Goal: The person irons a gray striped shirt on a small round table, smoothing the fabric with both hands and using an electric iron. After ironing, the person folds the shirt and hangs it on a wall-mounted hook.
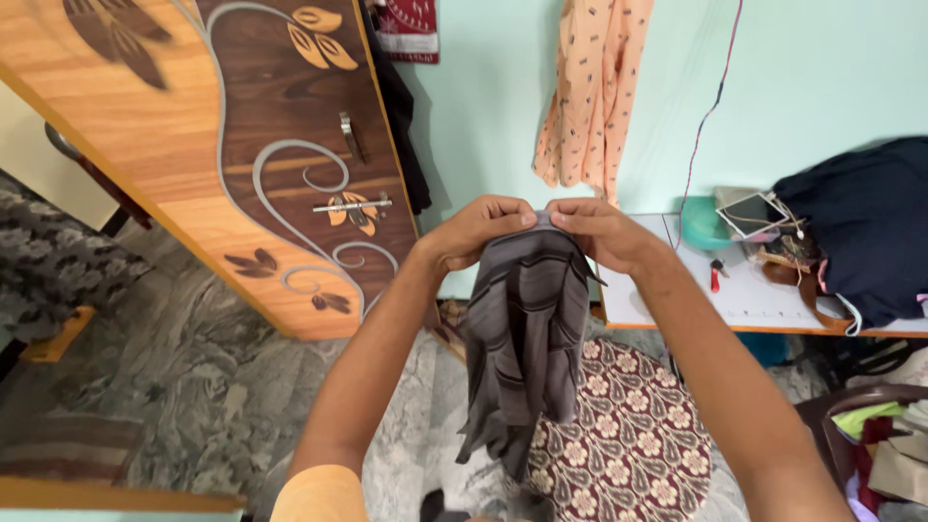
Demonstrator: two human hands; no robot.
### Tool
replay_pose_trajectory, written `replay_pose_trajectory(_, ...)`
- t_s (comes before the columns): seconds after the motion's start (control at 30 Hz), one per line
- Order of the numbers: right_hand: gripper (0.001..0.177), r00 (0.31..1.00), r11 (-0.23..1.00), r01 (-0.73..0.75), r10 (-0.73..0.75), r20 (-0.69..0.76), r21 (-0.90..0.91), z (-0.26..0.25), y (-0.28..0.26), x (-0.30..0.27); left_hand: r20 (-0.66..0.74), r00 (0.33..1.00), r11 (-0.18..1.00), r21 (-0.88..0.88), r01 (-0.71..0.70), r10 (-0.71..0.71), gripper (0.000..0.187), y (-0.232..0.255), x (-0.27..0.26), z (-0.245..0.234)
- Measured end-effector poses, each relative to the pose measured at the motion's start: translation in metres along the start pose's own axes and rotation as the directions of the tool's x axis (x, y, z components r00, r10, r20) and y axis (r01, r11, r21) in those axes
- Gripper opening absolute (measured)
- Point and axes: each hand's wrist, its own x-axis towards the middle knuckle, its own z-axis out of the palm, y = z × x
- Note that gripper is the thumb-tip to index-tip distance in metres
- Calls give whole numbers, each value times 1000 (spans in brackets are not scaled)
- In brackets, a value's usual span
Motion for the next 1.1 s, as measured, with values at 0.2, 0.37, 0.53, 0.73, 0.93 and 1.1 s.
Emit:
replay_pose_trajectory(0.2,28,980,992,102,-87,-178,72,24,-3,37,60,997,987,-158,-38,48,20,16,0,-42)
replay_pose_trajectory(0.37,26,942,969,206,-158,-296,140,29,3,64,95,995,998,49,-46,41,21,32,0,-78)
replay_pose_trajectory(0.53,27,915,955,269,-213,-342,124,43,2,87,56,993,994,-43,-100,102,22,45,-2,-99)
replay_pose_trajectory(0.73,27,883,924,352,-273,-382,151,38,-8,117,125,987,983,-168,-79,101,20,61,11,-121)
replay_pose_trajectory(0.93,30,844,929,359,-284,-454,86,14,-24,157,121,987,994,-45,-97,101,23,61,58,-175)
replay_pose_trajectory(1.1,30,892,889,402,-326,-313,219,-14,-46,196,150,951,931,-293,-218,270,23,75,97,-209)
